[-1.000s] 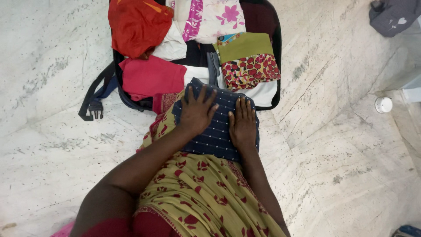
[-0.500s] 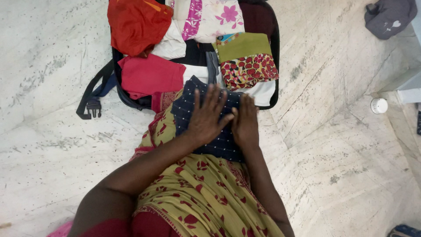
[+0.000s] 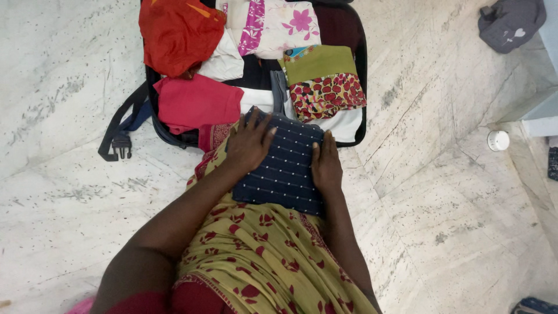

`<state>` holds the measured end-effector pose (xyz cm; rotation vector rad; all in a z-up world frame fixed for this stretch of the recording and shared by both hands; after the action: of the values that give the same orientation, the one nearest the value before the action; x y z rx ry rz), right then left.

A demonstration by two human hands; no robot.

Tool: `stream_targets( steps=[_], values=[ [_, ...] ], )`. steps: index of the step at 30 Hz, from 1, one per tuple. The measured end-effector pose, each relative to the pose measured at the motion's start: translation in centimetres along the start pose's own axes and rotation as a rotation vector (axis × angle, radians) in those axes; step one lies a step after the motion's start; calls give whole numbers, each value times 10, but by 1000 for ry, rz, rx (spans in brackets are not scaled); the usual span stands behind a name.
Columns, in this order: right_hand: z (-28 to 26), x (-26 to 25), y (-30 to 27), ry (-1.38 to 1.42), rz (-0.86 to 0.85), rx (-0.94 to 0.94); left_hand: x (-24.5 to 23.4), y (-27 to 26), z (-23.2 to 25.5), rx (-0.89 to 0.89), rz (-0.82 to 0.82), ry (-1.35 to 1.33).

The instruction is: The person folds a green patterned cloth and a dark blue polka-dot cloth by hand and places them into an open suitcase containing other items.

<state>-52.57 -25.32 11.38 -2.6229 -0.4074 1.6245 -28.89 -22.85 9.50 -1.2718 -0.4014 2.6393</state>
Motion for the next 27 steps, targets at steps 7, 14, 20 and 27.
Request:
stream_targets(
  steps=[7, 14, 20, 27],
  values=[
    [44, -1, -2, 139, -118, 289, -15, 4, -30, -215, -26, 24],
    [-51, 3, -28, -181, 41, -259, 19, -32, 81, 428, 169, 121],
    [-63, 28, -36, -356, 54, -338, 42, -39, 74, 474, 201, 321],
    [-44, 23, -20, -373, 40, -194, 14, -24, 54, 339, 227, 257]
  ],
)
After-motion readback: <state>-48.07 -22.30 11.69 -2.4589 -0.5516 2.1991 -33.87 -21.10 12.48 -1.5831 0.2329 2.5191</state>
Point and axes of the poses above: each hand's wrist, its own y-axis towards the middle knuckle, its own x-axis out of the palm, z = x × y, the point moved 9 cm from there along y, towards the middle knuckle, and after that the axes turned 7 degrees about -z, right-handed, at the moved point
